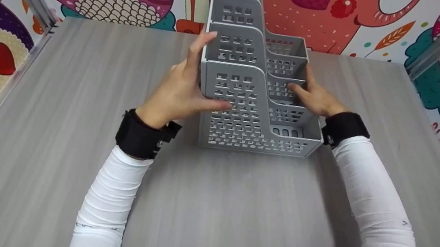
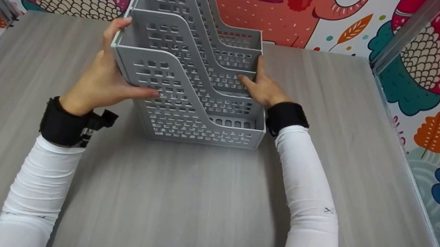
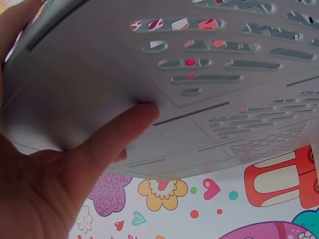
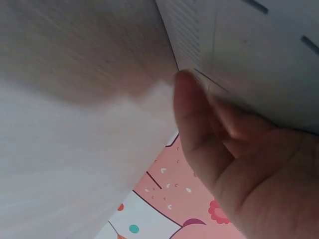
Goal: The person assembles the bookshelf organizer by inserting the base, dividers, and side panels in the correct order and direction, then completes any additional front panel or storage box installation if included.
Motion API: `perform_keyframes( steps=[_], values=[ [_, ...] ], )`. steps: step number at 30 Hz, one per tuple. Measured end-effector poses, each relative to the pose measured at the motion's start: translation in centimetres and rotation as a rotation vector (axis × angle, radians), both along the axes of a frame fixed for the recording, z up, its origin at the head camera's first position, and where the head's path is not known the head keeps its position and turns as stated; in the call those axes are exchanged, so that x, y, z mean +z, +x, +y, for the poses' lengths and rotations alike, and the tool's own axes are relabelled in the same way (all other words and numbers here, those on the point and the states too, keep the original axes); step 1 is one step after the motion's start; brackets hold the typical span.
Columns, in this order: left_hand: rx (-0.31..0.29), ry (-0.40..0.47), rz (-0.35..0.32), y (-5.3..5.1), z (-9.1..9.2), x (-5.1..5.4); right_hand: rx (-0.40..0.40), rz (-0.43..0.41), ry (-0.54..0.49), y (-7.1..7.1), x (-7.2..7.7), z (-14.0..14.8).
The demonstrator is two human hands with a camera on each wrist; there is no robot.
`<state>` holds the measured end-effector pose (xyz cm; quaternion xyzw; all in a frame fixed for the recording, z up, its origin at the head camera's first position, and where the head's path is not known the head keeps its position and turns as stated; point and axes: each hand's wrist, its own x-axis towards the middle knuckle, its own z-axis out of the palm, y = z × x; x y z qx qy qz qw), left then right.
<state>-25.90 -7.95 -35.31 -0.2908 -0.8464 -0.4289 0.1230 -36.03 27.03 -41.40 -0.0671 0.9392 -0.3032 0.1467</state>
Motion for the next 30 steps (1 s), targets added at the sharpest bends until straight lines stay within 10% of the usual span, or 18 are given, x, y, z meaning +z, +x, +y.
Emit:
perform_keyframes(
  steps=[11, 18, 30],
  values=[
    [0.026, -0.038, -0.010, 0.0, -0.7, 0.4, 0.143, 0.191, 0.003, -0.6, -0.6, 0.2],
    [0.014, 0.006, -0.010, -1.0, -2.0, 0.4, 0.184, 0.217, 0.107, 1.4, 0.5, 2.6],
    [0.447, -0.071, -0.002, -3.0, -2.9, -0.8, 0.296, 0.416, 0.151, 2.9, -1.4, 4.2]
  ],
)
